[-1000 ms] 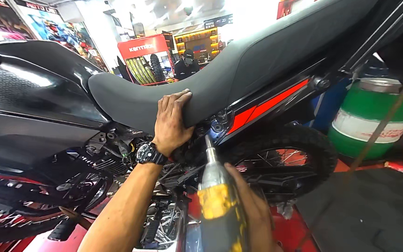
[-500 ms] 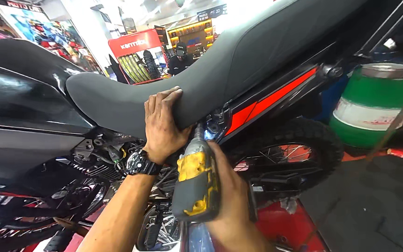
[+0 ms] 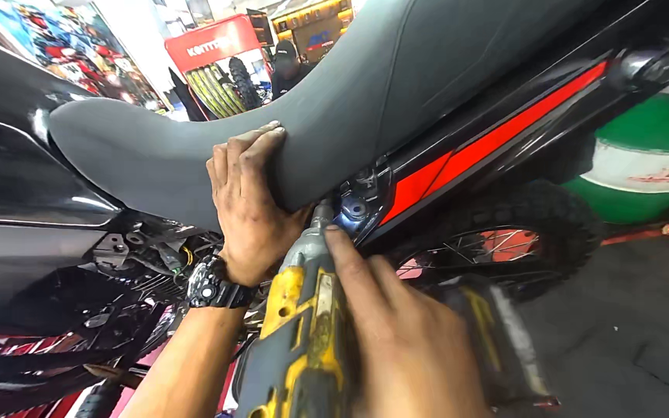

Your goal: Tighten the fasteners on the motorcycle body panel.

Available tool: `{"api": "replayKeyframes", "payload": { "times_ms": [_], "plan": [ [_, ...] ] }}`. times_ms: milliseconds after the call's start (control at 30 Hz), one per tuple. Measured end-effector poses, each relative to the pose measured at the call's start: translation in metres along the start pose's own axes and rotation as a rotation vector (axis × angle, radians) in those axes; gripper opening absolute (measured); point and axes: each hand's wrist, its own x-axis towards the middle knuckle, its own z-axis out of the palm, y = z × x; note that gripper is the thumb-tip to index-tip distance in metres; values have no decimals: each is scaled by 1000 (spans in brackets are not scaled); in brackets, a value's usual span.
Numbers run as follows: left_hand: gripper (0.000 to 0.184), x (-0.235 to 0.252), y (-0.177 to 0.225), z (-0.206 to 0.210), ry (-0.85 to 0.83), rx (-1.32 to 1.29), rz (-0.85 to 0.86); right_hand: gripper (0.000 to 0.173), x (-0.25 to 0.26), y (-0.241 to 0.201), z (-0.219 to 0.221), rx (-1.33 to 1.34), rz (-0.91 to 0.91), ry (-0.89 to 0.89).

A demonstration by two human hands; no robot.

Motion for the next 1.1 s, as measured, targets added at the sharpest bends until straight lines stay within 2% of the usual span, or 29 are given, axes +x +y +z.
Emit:
{"api": "replayKeyframes", "payload": {
  "times_ms": [100,300,700,867,1100],
  "plan": [
    [72,1,0,2,9,2,-3,64,6,11,-11,-27,-23,5],
    [75,0,-2,4,4,4,1,61,2,14,-1,25,-26,21],
    [71,-1,2,1,18,9,4,72,-4,13,10,100,-2,91],
    [74,-3,-1,3,21,1,9,89,-5,12,18,110,-14,66],
    [76,-4,-3,1,27,-31,15,87,-7,12,15,46,-77,75]
  ]
}}
